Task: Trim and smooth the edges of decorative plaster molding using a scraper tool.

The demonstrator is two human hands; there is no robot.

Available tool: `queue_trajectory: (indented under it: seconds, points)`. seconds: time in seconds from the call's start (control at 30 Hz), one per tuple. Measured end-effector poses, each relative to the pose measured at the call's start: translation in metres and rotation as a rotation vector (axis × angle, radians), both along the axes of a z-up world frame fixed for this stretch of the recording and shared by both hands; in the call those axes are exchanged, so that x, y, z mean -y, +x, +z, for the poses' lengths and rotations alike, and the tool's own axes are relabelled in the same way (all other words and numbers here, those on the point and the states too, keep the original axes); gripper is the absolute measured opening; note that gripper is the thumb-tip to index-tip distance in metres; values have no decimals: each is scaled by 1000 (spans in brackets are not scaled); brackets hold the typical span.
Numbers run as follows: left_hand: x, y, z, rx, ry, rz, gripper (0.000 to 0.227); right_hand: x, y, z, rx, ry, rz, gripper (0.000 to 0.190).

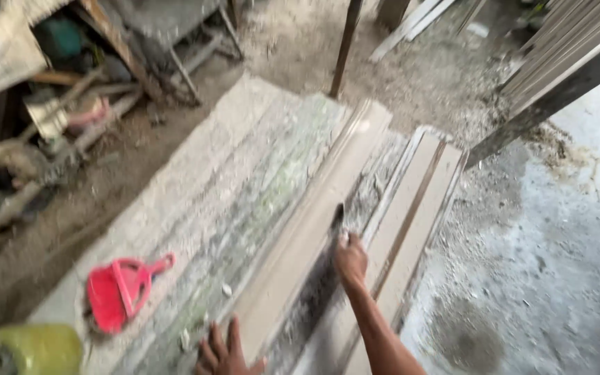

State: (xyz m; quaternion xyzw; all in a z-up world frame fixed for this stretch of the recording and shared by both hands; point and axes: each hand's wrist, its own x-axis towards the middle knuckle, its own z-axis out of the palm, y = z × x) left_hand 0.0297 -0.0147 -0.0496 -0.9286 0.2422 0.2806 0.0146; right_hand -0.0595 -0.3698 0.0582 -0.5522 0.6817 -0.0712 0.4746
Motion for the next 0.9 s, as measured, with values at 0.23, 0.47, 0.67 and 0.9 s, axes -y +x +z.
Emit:
queue_trajectory:
  seconds: [0.23, 0.47, 0.67, 0.9]
  points:
    - [-9, -20, 33, -29, 111, 20, 130, 125, 23, -128, 70, -179, 91, 67]
    - [38, 21, 37, 42, -75, -25, 128, 62, -27, -157, 423, -282, -70, 53]
    - [11, -8, 53, -150, 68, 60, 132, -36, -26, -59, 779, 325, -602, 42]
    - [7, 6, 21, -176, 98, 98, 133, 73, 29, -56, 692, 298, -786, 41]
